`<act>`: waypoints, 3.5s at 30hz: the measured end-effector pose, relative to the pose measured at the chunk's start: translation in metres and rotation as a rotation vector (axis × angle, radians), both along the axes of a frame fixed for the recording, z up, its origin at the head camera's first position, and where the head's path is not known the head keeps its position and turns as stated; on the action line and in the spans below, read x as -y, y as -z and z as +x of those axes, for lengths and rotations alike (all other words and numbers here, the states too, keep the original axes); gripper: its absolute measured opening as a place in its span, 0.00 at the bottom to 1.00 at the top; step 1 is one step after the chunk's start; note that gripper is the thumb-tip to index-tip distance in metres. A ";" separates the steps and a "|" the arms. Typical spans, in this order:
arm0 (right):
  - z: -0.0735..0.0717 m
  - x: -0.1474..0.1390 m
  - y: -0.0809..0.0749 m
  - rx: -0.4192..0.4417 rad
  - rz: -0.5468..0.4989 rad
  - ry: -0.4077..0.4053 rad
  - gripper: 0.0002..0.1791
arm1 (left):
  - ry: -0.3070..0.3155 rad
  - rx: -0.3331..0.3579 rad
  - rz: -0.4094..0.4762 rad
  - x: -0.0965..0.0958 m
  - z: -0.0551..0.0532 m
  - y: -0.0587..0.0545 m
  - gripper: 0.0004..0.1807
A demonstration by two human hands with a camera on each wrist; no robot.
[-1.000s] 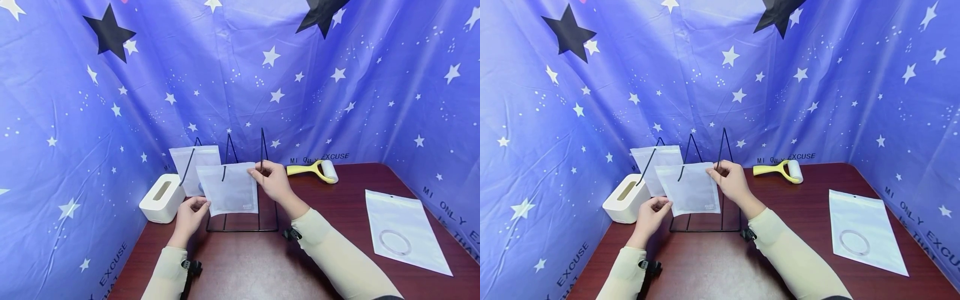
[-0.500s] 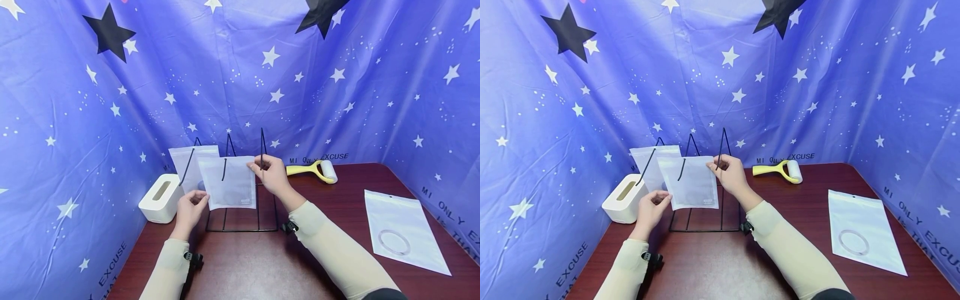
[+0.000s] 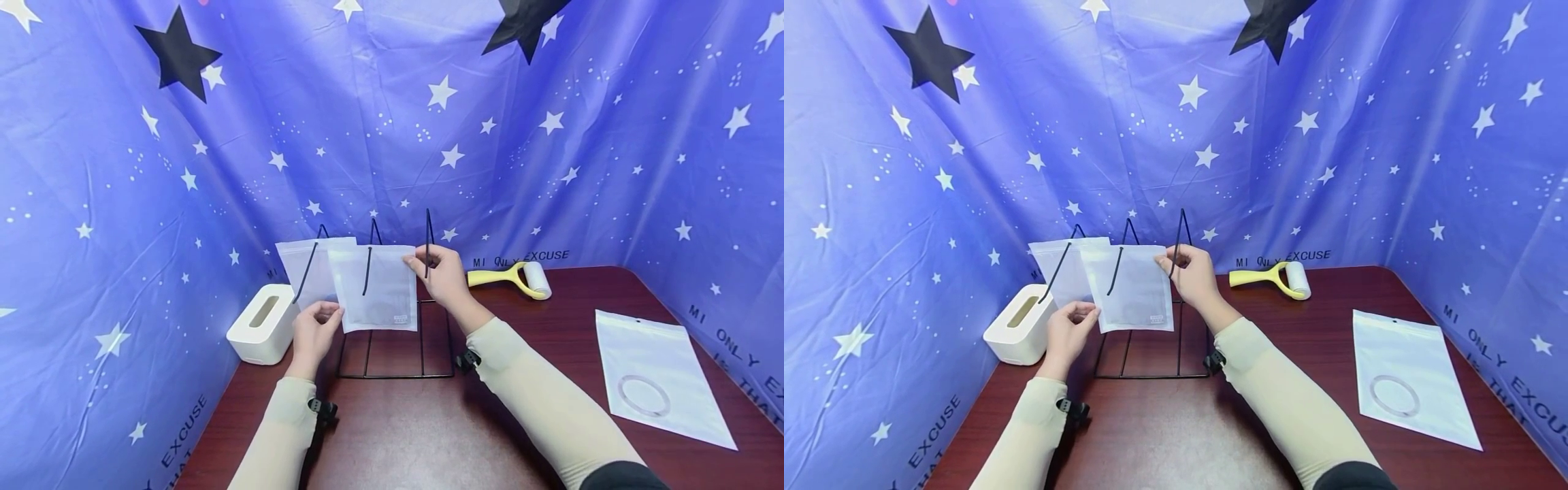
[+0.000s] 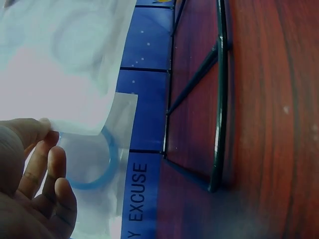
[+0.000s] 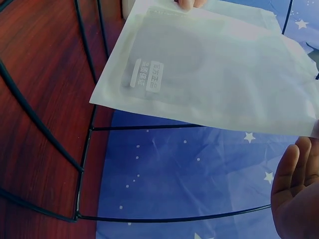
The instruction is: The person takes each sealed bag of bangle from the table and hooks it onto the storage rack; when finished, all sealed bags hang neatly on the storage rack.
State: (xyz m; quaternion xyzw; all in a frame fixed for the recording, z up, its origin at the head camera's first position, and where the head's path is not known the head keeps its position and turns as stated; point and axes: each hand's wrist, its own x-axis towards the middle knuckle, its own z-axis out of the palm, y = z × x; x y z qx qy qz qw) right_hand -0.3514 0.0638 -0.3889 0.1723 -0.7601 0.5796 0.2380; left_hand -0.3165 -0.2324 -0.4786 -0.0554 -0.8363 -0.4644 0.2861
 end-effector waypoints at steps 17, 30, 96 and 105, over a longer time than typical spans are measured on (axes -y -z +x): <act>-0.020 0.003 -0.004 0.080 -0.072 0.006 0.14 | -0.061 0.044 0.000 -0.003 -0.011 -0.003 0.03; -0.026 0.004 -0.004 0.100 -0.094 0.003 0.13 | -0.088 0.071 0.001 -0.004 -0.017 -0.004 0.05; 0.051 -0.054 -0.021 -0.025 -0.074 -0.085 0.09 | -0.067 0.011 -0.038 0.008 0.016 0.004 0.07; 0.067 -0.080 -0.015 -0.071 -0.114 -0.070 0.10 | 0.028 0.040 0.013 0.019 0.035 0.015 0.11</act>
